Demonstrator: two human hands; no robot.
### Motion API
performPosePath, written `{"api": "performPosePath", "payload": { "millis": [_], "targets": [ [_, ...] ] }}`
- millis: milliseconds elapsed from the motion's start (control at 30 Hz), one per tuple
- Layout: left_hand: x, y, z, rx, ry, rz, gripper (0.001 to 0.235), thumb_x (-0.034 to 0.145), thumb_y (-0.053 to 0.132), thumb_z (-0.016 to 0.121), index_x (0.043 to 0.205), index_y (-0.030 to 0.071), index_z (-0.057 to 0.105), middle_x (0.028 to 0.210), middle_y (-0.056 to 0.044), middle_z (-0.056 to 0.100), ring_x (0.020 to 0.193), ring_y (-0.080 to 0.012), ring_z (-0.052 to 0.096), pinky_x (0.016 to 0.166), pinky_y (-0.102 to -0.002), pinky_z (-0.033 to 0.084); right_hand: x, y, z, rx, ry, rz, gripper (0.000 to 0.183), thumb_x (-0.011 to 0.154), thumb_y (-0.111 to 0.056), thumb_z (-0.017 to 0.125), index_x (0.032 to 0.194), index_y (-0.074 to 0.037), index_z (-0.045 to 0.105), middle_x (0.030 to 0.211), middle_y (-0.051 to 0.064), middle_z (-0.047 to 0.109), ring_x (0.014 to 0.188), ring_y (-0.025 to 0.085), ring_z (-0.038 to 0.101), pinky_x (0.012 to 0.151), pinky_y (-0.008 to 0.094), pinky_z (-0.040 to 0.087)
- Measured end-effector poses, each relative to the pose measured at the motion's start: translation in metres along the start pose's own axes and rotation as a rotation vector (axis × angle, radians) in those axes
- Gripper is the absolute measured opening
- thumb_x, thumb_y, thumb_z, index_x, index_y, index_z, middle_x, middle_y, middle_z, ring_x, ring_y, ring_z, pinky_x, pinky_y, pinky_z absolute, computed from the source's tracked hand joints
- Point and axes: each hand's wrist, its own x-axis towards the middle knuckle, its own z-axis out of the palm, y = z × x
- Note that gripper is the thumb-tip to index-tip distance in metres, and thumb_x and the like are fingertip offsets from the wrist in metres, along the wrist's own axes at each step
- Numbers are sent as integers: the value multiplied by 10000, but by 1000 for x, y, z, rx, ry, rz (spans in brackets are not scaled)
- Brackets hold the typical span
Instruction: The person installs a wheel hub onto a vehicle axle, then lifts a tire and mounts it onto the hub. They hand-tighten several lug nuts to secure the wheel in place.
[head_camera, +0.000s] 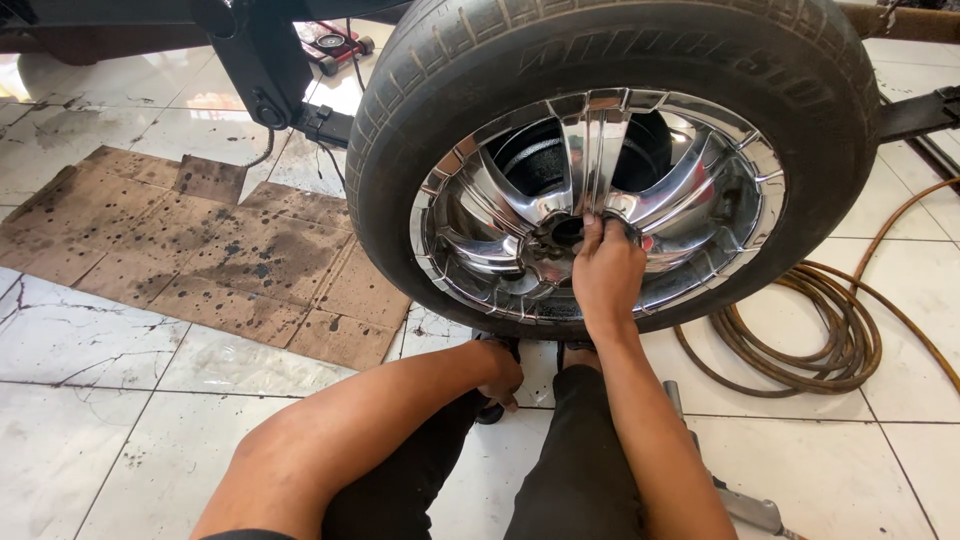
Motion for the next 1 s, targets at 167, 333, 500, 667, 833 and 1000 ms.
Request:
{"api": "performPosePath", "payload": {
  "millis": [167, 333, 500, 667, 833, 1000],
  "targets": [
    [-2, -2, -4, 2, -25, 20, 514, 955, 589, 581, 1000, 135, 818, 1109, -109, 769, 1102, -339, 684, 927, -508, 505, 2, 3, 4, 12, -55, 16, 338, 1063, -244, 581, 915, 42, 683, 697, 229, 699, 611, 368, 698, 572, 472, 542],
    [-2, -1, -3, 72, -72, 35, 499, 960, 586, 568, 927, 163, 830, 1081, -88, 778, 1062, -314, 699, 904, -499, 514, -1, 4, 13, 455, -214, 278, 420, 1072, -347, 464, 907, -6, 645, 666, 150, 673, 513, 259, 670, 475, 387, 515],
    [-6, -4, 0, 39, -14, 64, 430, 973, 552, 607, 941, 178, 817, 1034, -66, 765, 1056, -310, 693, 894, -495, 516, -1, 3, 7, 1237, -375, 768, 382, 1045, -429, 456, 933, -88, 587, 709, 57, 639, 536, 164, 601, 422, 265, 375],
    [-16, -3, -4, 19, 8, 52, 390, 924, 532, 645, 930, 199, 848, 997, -53, 781, 1051, -297, 696, 908, -475, 521, 5, 26, 34, 1511, -314, 930, 256, 1064, -330, 494, 950, -116, 576, 728, -3, 575, 588, 120, 513, 483, 243, 329],
    [-4, -5, 2, 72, -21, 47, 356, 925, 524, 652, 994, 221, 826, 1047, -46, 765, 1063, -312, 682, 919, -494, 509, 0, 29, 40, 1826, -365, 878, 285, 1067, -373, 469, 911, -153, 563, 669, -43, 466, 535, 104, 393, 488, 254, 300],
    [-15, -1, -3, 67, -5, 55, 366, 927, 516, 636, 1059, 225, 815, 1090, -54, 773, 1108, -312, 652, 948, -492, 487, 7, -4, 6, 1693, -387, 1038, 347, 1025, -439, 412, 880, -164, 565, 666, -47, 466, 541, 107, 396, 471, 244, 290]
  ]
}}
